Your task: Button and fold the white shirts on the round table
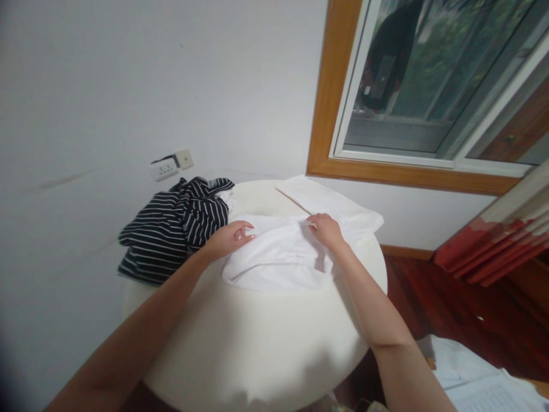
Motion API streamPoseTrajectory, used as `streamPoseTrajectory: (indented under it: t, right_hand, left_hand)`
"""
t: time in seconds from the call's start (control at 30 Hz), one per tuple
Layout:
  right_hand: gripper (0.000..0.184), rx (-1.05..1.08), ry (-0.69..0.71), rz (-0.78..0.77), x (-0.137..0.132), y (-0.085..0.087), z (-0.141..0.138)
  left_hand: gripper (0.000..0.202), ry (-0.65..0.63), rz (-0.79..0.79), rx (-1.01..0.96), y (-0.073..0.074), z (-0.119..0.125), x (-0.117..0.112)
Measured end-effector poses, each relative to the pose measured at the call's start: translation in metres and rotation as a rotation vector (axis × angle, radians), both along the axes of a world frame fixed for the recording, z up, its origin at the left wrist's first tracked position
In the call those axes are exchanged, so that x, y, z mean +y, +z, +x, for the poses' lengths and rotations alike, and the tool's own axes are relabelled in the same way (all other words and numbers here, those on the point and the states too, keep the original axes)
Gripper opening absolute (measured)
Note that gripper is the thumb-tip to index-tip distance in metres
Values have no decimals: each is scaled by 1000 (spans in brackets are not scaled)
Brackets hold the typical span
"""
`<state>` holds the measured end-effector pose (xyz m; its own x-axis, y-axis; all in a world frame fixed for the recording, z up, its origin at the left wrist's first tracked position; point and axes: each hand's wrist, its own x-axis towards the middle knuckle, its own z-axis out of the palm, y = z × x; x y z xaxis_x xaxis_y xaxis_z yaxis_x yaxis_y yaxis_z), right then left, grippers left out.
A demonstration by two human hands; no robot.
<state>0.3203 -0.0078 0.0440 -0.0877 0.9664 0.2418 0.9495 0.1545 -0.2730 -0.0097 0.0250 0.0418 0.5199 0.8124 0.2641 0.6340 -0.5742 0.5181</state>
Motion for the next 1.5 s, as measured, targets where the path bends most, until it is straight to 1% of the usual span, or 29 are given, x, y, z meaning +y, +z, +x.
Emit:
streamPoseTrajectory:
  t: [0.03, 0.07, 0.1, 0.17, 0.2, 0.27, 0.37, 0.43, 0.47, 0.53, 0.57, 0.6, 0.67, 0.73, 0.77, 0.8, 0.83, 0.9, 0.93, 1.0, 1.07, 1.1, 1.13, 1.17, 1.2, 1.3, 1.37, 1.43, 1.5]
  right_hand:
    - [35, -121, -58, 71, 4, -7, 0]
    - [40, -215, -109, 107, 6, -15, 0]
    - [46, -274, -165, 119, 8, -21, 2]
    - [52, -319, -275, 111, 8, -29, 5]
    - [51, -322, -320, 103, 8, -31, 7]
    - [41, -321, -367, 94, 8, -29, 11]
    - [27, -305, -358, 100, 11, -20, 13]
    - [24, -226, -281, 86, 13, -13, 14]
    - [23, -153, -211, 75, 13, -9, 15]
    - [22, 44, -22, 15, 10, -2, 17]
    - [23, 146, 88, -60, 7, 2, 20]
    - [25, 237, 198, -171, 3, 7, 22]
    - [32, 361, 416, -471, -8, 17, 28]
    - [36, 443, 605, -738, -20, 28, 32]
    - [37, 493, 669, -831, -24, 32, 33]
    - [38, 549, 706, -901, -28, 36, 32]
    - [41, 605, 713, -952, -30, 38, 31]
    - [46, 684, 653, -988, -31, 40, 26]
    - [48, 696, 598, -970, -30, 39, 22]
    - [49, 676, 471, -863, -24, 35, 16]
    - [47, 601, 377, -697, -18, 28, 10]
    - [45, 545, 360, -617, -15, 25, 6]
    - [43, 485, 371, -556, -14, 23, 3]
    - [41, 425, 412, -525, -13, 21, -1]
    - [39, 373, 477, -530, -14, 20, -4]
    - [38, 301, 712, -648, -19, 22, -16]
    - [35, 293, 810, -698, -24, 24, -20]
    - [33, 287, 843, -723, -28, 27, -21]
    - [32, 271, 830, -750, -32, 31, -19]
  left_hand:
    - [45, -5, 124, 40, -5, 2, 2]
    - [45, -31, 209, 81, -10, 4, 3]
    - [42, -71, 252, 117, -15, 5, 5]
    - [34, -159, 238, 135, -22, 7, 8]
    - [31, -205, 197, 107, -24, 7, 9]
    - [29, -299, 63, -11, -23, 7, 9]
    - [32, -422, -241, -165, -12, 7, 5]
    - [33, -504, -452, -177, -3, 6, 0]
    - [32, -542, -541, -171, 1, 5, -2]
    - [32, -605, -672, -165, 7, 3, -7]
    - [34, -635, -717, -164, 9, 2, -9]
    - [35, -664, -757, -163, 10, 1, -10]
    - [39, -710, -839, -165, 11, 0, -13]
    - [42, -695, -900, -210, 12, 1, -15]
    - [43, -650, -894, -254, 13, 3, -15]
    - [43, -585, -851, -303, 13, 6, -16]
    - [42, -511, -770, -345, 13, 9, -16]
    - [38, -398, -530, -371, 12, 16, -16]
    - [36, -380, -400, -350, 10, 19, -16]
    - [35, -408, -172, -257, 4, 24, -16]
    - [40, -457, -14, -143, -5, 28, -17]
    - [42, -475, 34, -91, -9, 29, -18]
    - [43, -493, 63, -46, -13, 30, -18]
    - [43, -510, 80, -8, -16, 31, -18]
    - [40, -524, 87, 21, -19, 31, -17]
    - [27, -539, 94, 63, -20, 30, -17]
    - [25, -529, 98, 66, -18, 29, -17]
    - [25, -526, 91, 61, -14, 28, -17]
    - [26, -530, 79, 47, -11, 26, -18]
